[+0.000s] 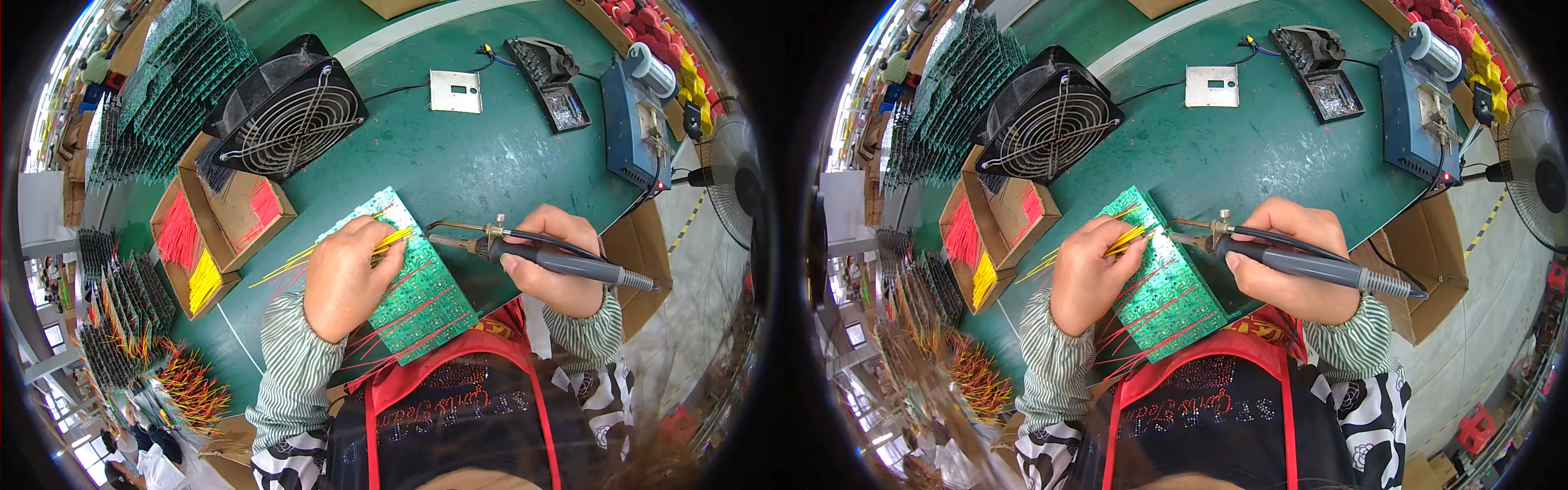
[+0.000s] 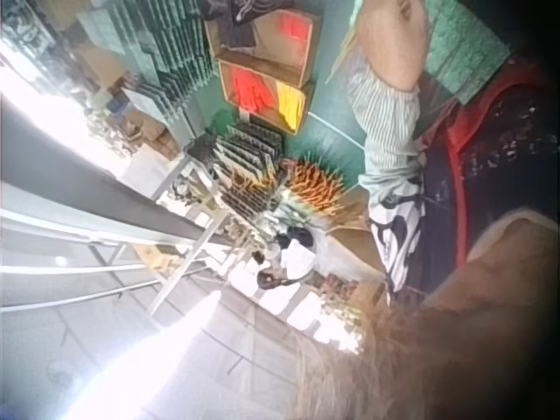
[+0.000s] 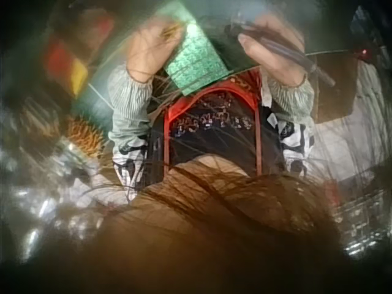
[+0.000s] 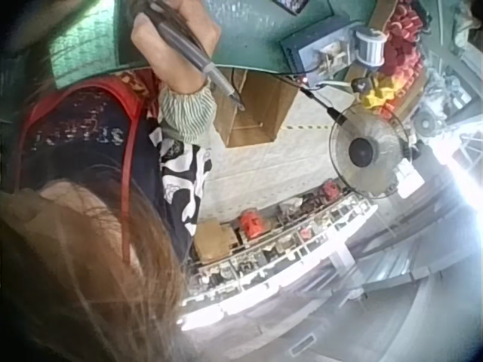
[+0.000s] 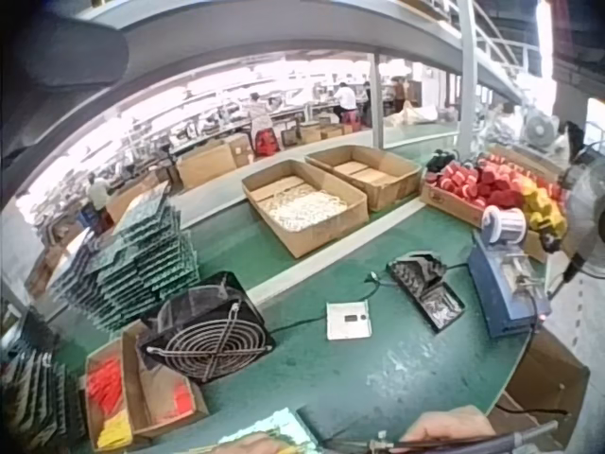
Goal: The person solders wires onto a circuit board using a soldering iron, replaces the board with a new one, and solders more wires onto it.
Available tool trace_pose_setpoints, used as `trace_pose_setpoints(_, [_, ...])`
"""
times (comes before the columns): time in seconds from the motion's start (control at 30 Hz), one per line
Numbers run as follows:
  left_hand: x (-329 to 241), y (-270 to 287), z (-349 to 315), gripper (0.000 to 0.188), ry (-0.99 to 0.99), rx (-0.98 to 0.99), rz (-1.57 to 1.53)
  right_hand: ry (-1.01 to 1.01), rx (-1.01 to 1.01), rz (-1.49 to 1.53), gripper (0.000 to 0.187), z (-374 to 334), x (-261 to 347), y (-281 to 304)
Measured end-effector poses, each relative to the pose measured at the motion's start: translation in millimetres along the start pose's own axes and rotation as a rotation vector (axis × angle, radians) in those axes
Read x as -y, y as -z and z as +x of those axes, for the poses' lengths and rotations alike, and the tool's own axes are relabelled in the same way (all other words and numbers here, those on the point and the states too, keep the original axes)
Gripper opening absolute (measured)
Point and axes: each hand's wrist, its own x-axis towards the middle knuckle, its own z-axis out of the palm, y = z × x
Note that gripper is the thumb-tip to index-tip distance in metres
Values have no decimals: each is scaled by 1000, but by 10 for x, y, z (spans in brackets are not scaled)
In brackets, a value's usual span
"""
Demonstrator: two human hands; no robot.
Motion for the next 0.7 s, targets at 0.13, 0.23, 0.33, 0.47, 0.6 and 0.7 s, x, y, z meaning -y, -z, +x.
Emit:
trace_pose_setpoints(0.13, [25,-2,-33,12,1,-7,31,-32,-23,47,17,-25,-1,1])
trace_pose_setpoints(0.23, [7,3,-11,11,0,3,36,8,-24,-12,17,-47,33,70])
trace_pose_setpoints(0.33, [-1,63,-87,11,9,-13,41,30,-25,-47,17,-89,62,81])
trace_pose_setpoints(0.47, [119,344,-364,11,17,-29,184,40,7,-48,18,-192,62,119])
trace_pose_setpoints(0.6, [50,604,-734,10,225,-84,412,69,53,-29,17,-254,95,33])
trace_pose_setpoints(0.7, [-104,534,-827,10,165,-108,230,79,93,-13,17,-277,138,-66])
